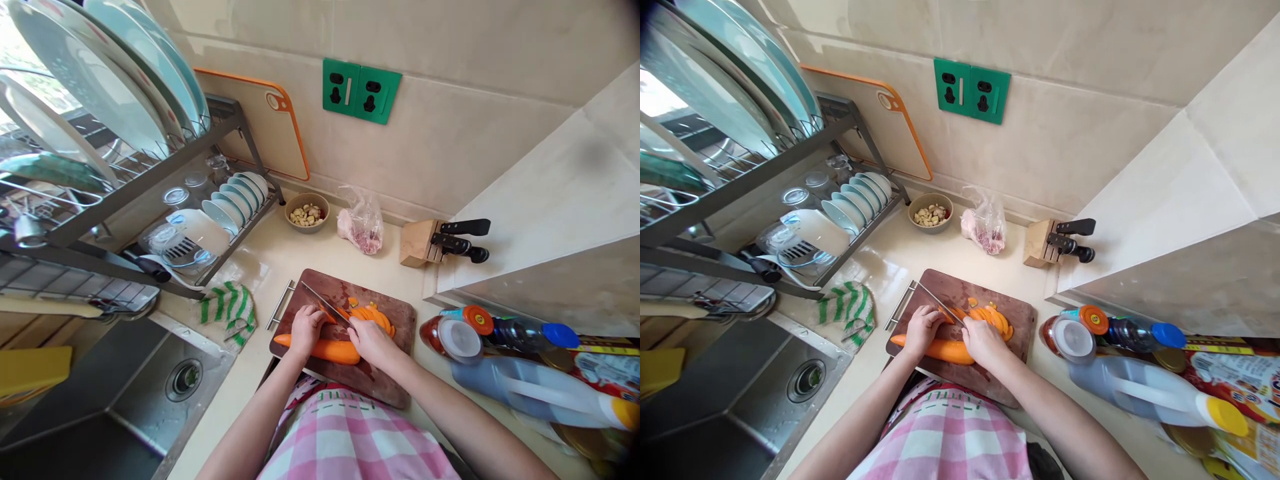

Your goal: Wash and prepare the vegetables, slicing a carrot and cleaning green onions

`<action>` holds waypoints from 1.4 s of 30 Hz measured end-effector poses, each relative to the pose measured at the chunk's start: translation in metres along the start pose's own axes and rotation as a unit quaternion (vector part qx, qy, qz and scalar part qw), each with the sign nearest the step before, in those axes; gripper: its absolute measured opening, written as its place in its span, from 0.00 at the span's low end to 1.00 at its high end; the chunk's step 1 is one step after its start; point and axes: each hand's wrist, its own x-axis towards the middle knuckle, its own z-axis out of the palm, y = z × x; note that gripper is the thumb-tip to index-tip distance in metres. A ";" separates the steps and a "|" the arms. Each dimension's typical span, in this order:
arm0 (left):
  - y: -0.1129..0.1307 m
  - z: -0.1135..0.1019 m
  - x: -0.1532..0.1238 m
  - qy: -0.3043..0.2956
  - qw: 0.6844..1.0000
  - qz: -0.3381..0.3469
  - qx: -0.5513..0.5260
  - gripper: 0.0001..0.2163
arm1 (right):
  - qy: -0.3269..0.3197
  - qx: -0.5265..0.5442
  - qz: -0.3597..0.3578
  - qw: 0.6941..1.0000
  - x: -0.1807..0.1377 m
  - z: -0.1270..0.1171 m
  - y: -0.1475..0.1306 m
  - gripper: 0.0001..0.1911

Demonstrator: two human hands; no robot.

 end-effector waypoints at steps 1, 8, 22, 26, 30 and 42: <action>0.000 0.000 0.000 0.001 1.000 -0.003 -0.002 0.10 | -0.003 -0.006 0.000 1.000 -0.003 -0.002 0.000 0.11; 0.000 0.002 0.000 0.005 1.000 -0.009 -0.019 0.09 | -0.014 -0.015 -0.005 1.000 -0.006 -0.004 -0.004 0.12; -0.009 -0.004 -0.003 -0.003 1.000 -0.017 -0.002 0.10 | -0.008 0.003 0.014 1.000 0.008 0.000 -0.007 0.13; -0.008 -0.003 -0.002 0.003 1.000 -0.016 -0.003 0.09 | -0.025 -0.024 0.010 0.999 0.002 -0.004 -0.013 0.12; -0.009 -0.003 -0.003 0.000 1.000 -0.020 -0.008 0.09 | -0.022 -0.035 0.021 0.999 0.015 0.010 -0.021 0.13; -0.012 -0.003 -0.006 -0.001 1.000 -0.010 0.020 0.09 | -0.015 -0.031 -0.007 0.999 0.011 0.002 -0.014 0.14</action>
